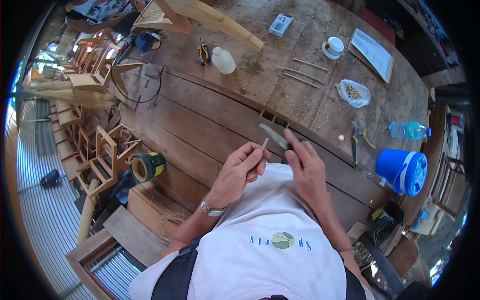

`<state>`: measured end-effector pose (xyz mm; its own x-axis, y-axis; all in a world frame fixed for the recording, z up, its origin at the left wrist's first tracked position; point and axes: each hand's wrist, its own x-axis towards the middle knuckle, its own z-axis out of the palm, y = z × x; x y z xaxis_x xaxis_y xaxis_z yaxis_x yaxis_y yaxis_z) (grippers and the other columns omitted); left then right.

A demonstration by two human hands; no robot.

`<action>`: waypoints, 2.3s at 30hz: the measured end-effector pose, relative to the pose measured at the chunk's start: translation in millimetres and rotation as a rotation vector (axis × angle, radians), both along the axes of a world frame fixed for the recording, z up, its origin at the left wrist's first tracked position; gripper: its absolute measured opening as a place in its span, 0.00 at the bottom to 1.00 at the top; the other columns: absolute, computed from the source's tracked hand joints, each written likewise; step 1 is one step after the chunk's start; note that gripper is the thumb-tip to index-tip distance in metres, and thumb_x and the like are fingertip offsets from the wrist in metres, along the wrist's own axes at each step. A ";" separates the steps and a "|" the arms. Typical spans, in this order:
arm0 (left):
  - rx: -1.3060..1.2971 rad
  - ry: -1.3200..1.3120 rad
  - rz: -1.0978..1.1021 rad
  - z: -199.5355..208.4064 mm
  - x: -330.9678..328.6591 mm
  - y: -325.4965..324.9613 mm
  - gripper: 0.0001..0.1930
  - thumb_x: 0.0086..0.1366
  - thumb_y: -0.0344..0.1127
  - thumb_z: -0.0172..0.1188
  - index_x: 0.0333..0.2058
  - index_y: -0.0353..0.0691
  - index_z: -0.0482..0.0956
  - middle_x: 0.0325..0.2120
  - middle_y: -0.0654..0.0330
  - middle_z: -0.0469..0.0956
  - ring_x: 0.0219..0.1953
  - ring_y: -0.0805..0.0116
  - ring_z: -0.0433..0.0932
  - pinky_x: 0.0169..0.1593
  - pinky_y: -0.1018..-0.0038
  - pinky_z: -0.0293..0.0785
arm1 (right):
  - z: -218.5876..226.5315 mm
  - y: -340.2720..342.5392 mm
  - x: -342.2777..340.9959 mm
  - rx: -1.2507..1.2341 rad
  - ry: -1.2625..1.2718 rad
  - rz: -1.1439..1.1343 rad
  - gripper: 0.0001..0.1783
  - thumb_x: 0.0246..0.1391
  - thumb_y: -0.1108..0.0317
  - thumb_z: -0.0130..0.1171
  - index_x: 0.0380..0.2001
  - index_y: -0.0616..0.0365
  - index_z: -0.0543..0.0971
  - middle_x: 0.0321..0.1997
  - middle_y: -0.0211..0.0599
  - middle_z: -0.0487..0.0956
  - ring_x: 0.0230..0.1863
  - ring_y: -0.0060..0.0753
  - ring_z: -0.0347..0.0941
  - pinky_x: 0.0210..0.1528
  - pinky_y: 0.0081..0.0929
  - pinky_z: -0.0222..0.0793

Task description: Shaping and smoothing small wooden rods using a file and snips at a workbench.

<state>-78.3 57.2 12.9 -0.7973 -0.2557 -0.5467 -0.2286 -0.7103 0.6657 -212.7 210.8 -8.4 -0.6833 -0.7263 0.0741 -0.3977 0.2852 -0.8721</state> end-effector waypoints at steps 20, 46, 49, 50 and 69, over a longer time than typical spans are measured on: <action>-0.477 -0.086 -0.140 -1.6 40.9 -34.5 0.10 0.78 0.36 0.49 0.38 0.39 0.75 0.22 0.72 0.64 0.23 0.84 0.59 0.26 0.82 0.56 | -5.9 -56.6 68.9 0.052 0.071 -0.038 0.23 0.61 0.70 0.63 0.59 0.48 0.79 0.27 0.35 0.73 0.27 0.37 0.72 0.31 0.35 0.71; -0.536 -0.131 -0.254 -1.3 43.6 -16.0 0.13 0.78 0.38 0.49 0.36 0.39 0.76 0.19 0.73 0.64 0.22 0.84 0.61 0.27 0.81 0.58 | -20.8 -43.9 62.7 0.032 0.158 -0.129 0.25 0.63 0.64 0.62 0.63 0.39 0.77 0.29 0.38 0.76 0.26 0.43 0.75 0.29 0.38 0.72; -0.500 -0.185 -0.314 2.2 48.3 -16.9 0.12 0.78 0.38 0.49 0.36 0.39 0.76 0.19 0.73 0.65 0.22 0.84 0.61 0.26 0.82 0.57 | -23.6 -34.4 38.8 0.088 0.078 -0.229 0.25 0.62 0.70 0.61 0.63 0.46 0.77 0.29 0.41 0.74 0.25 0.43 0.71 0.31 0.36 0.71; -0.496 -0.211 -0.285 0.8 49.6 -17.5 0.13 0.79 0.39 0.49 0.37 0.39 0.76 0.19 0.73 0.65 0.21 0.85 0.60 0.24 0.82 0.56 | -19.8 -35.7 44.6 0.086 0.076 -0.227 0.25 0.62 0.70 0.61 0.63 0.46 0.77 0.29 0.41 0.74 0.25 0.43 0.71 0.31 0.36 0.71; -0.223 -0.161 -0.141 -1.4 41.9 -23.7 0.12 0.80 0.40 0.46 0.40 0.40 0.74 0.20 0.72 0.66 0.18 0.86 0.55 0.20 0.85 0.49 | -9.9 -37.2 67.5 0.035 0.033 -0.019 0.25 0.63 0.68 0.61 0.63 0.44 0.77 0.29 0.38 0.75 0.25 0.40 0.71 0.31 0.33 0.70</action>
<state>-36.4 33.4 11.5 -0.7414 -0.2768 -0.6114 -0.4292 -0.5048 0.7490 -145.2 173.5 -18.3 -0.6948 -0.7157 0.0717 -0.4204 0.3231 -0.8479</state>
